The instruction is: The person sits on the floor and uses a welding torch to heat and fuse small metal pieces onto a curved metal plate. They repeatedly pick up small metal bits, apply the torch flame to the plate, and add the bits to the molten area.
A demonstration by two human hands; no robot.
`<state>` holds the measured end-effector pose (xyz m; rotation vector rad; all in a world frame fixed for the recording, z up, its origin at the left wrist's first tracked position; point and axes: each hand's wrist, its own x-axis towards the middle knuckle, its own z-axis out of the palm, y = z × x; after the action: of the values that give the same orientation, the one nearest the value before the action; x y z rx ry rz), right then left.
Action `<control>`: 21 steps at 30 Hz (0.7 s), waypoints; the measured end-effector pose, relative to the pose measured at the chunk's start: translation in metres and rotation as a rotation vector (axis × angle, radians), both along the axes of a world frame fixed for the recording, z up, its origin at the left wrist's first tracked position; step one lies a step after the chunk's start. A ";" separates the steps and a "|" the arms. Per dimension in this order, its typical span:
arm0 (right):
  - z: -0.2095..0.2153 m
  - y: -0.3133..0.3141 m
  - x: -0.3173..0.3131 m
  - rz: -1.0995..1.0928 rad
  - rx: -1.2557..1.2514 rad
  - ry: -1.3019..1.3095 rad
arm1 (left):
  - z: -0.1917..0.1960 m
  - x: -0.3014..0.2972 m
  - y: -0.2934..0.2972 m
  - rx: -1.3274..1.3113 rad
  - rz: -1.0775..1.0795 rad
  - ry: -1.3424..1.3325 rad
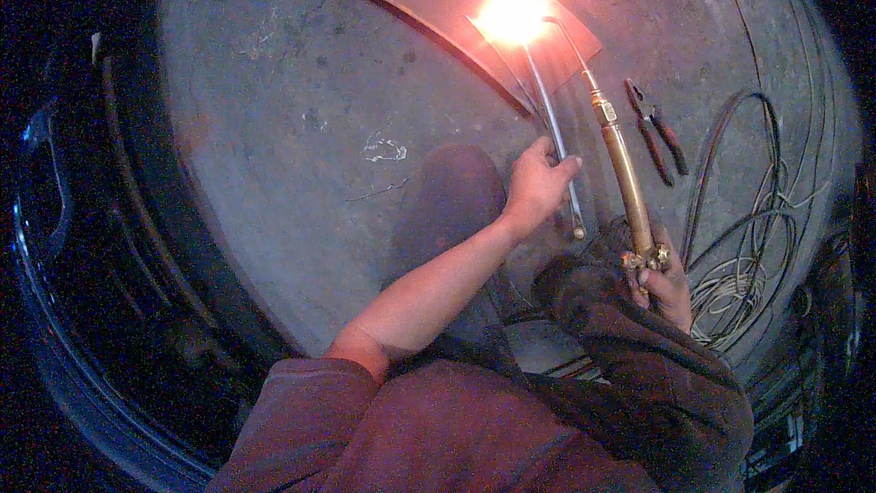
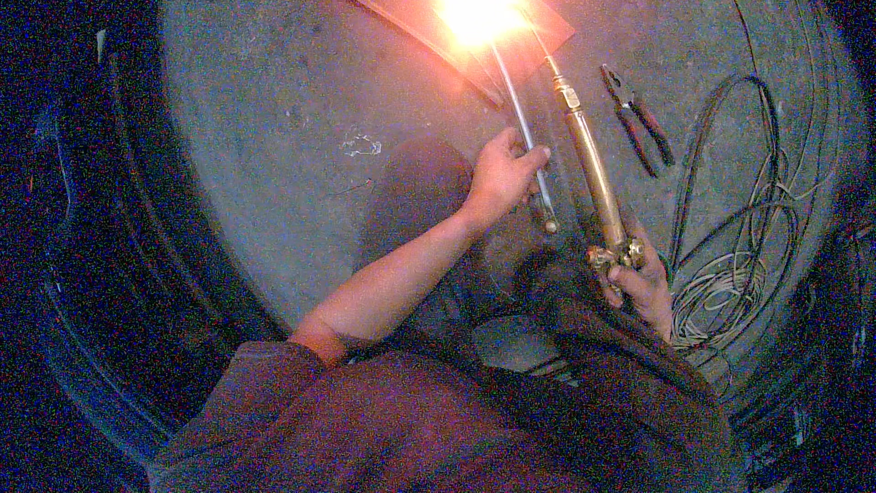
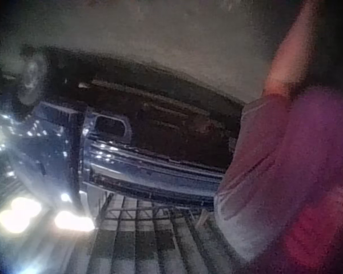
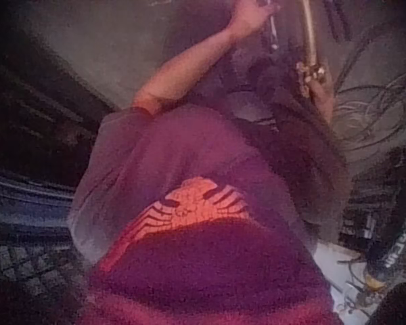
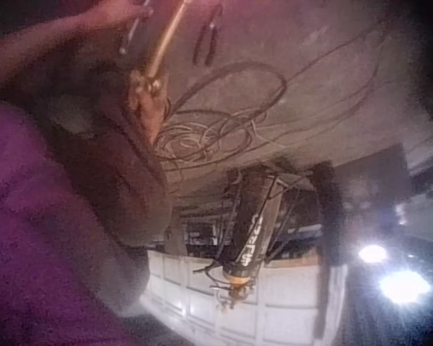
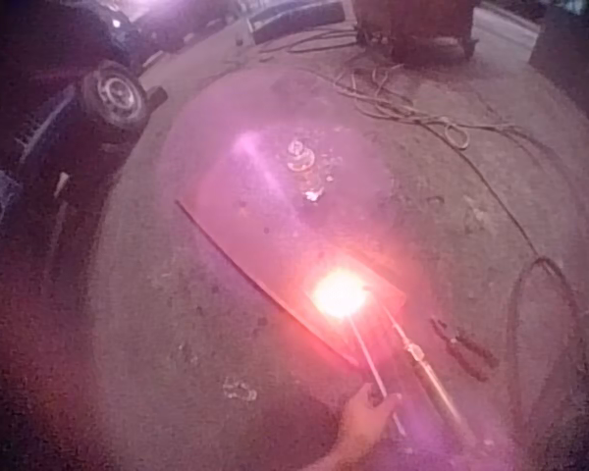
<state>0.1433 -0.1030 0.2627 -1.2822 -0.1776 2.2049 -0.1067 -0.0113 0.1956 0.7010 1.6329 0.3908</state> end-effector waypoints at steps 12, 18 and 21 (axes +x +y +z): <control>0.002 0.000 -0.001 -0.003 0.022 -0.037 | 0.005 0.001 0.003 -0.011 -0.032 0.054; -0.001 -0.001 0.002 0.037 0.008 -0.062 | 0.003 0.002 0.003 -0.029 -0.018 0.050; 0.011 0.006 -0.007 -0.022 -0.012 -0.067 | -0.001 0.000 0.001 -0.024 -0.007 0.048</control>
<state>0.1368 -0.0971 0.2734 -1.3593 -0.1763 2.1489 -0.1063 -0.0107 0.1950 0.7025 1.6773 0.3506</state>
